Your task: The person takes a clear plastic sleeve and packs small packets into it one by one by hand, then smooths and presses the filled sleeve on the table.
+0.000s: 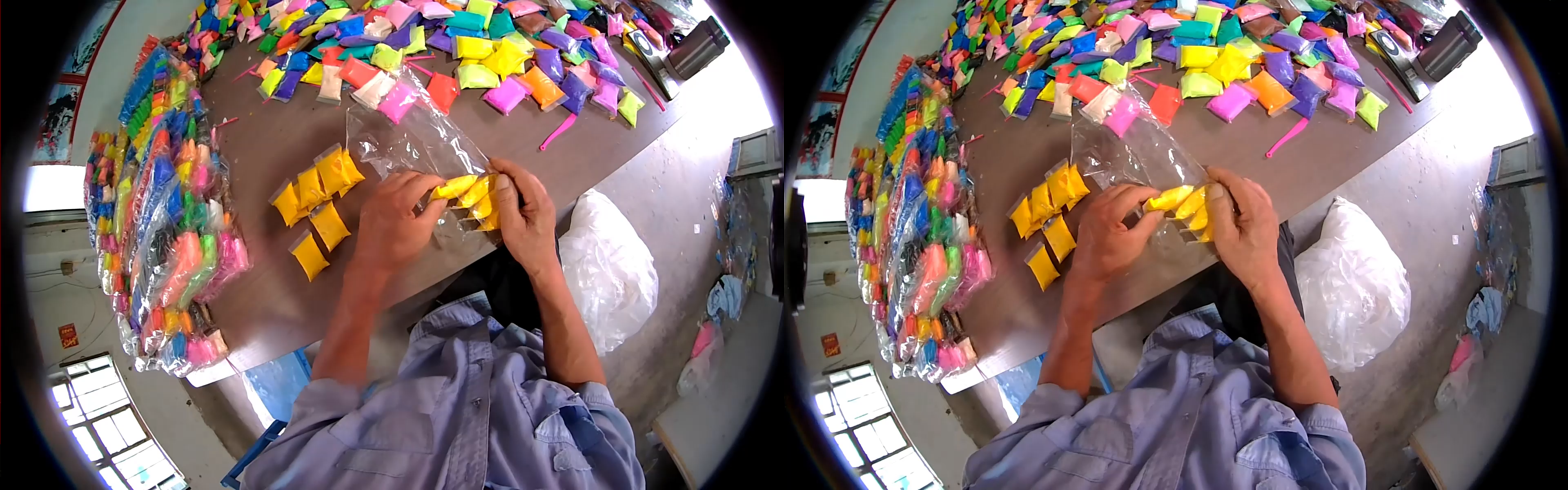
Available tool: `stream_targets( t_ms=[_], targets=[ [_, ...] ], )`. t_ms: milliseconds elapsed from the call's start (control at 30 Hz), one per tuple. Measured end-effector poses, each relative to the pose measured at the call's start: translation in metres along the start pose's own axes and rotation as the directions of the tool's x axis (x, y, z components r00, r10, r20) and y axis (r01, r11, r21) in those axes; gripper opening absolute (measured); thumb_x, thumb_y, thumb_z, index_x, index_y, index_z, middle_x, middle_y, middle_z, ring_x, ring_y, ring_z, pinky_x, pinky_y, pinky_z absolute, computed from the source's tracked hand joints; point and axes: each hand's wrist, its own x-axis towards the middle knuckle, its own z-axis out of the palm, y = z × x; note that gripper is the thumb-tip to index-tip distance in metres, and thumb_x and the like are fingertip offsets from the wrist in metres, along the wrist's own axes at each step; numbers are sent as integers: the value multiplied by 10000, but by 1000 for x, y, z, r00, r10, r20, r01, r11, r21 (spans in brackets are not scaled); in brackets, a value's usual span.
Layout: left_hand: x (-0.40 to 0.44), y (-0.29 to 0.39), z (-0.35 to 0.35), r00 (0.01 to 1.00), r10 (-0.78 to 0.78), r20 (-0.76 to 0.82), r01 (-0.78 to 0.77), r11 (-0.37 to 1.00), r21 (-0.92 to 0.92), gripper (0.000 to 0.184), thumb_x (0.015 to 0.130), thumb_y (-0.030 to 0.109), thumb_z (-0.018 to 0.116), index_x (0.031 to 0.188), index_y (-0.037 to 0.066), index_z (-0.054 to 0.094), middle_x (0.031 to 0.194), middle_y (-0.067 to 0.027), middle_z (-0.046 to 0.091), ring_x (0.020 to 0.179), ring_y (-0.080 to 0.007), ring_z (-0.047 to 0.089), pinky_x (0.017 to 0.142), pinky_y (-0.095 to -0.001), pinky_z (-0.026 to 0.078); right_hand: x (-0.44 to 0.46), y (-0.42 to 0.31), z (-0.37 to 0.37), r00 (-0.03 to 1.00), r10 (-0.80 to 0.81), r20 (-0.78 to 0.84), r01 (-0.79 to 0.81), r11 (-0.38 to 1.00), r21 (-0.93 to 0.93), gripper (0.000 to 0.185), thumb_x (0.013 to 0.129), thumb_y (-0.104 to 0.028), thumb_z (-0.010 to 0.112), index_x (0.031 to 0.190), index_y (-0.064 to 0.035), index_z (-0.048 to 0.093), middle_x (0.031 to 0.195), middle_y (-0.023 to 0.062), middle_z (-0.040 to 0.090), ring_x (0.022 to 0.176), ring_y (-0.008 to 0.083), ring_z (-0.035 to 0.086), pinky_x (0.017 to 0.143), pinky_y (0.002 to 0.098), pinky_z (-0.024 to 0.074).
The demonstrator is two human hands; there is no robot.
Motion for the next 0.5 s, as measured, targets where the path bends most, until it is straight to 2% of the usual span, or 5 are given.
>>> stream_targets(
  t_ms=[67,133,333,433,500],
  targets=[
    [1,-2,3,1000,-7,-10,7,999,-34,271,871,63,845,1128,44,763,1066,-143,781,940,-330,759,807,-383,602,4,0,-3,1000,0,-7,0,1000,29,221,1012,-127,672,1191,-26,752,995,165,758,922,342,723,849,409,551],
    [2,-3,9,1000,-14,-20,12,997,-70,261,873,55,842,1124,50,770,1069,-136,778,935,-321,759,805,-379,600,13,-11,-10,991,-16,132,23,998,-54,220,1020,-119,639,1179,-11,747,955,195,747,897,379,729,823,425,553],
    [2,-10,29,997,-73,-16,70,988,-139,257,864,52,848,1114,58,788,1042,-115,786,920,-287,754,769,-378,588,15,-17,-9,988,63,143,-59,998,-32,225,1009,-91,625,1178,-6,747,946,215,743,894,404,729,813,439,553],
    [1,-12,26,999,-47,9,48,998,-47,271,853,82,859,1116,65,793,1082,-101,792,936,-284,747,837,-395,568,12,-17,-6,995,-43,89,50,996,-78,247,1001,-90,647,1213,-25,755,991,187,757,938,372,724,864,419,540],
    [0,-16,27,996,90,-15,-90,996,-5,291,852,95,853,1137,82,796,1095,-84,795,961,-287,740,934,-415,529,7,-11,-5,994,-49,100,60,993,-105,264,996,-87,660,1237,-36,757,1027,167,765,971,345,721,896,409,528]
  ],
)
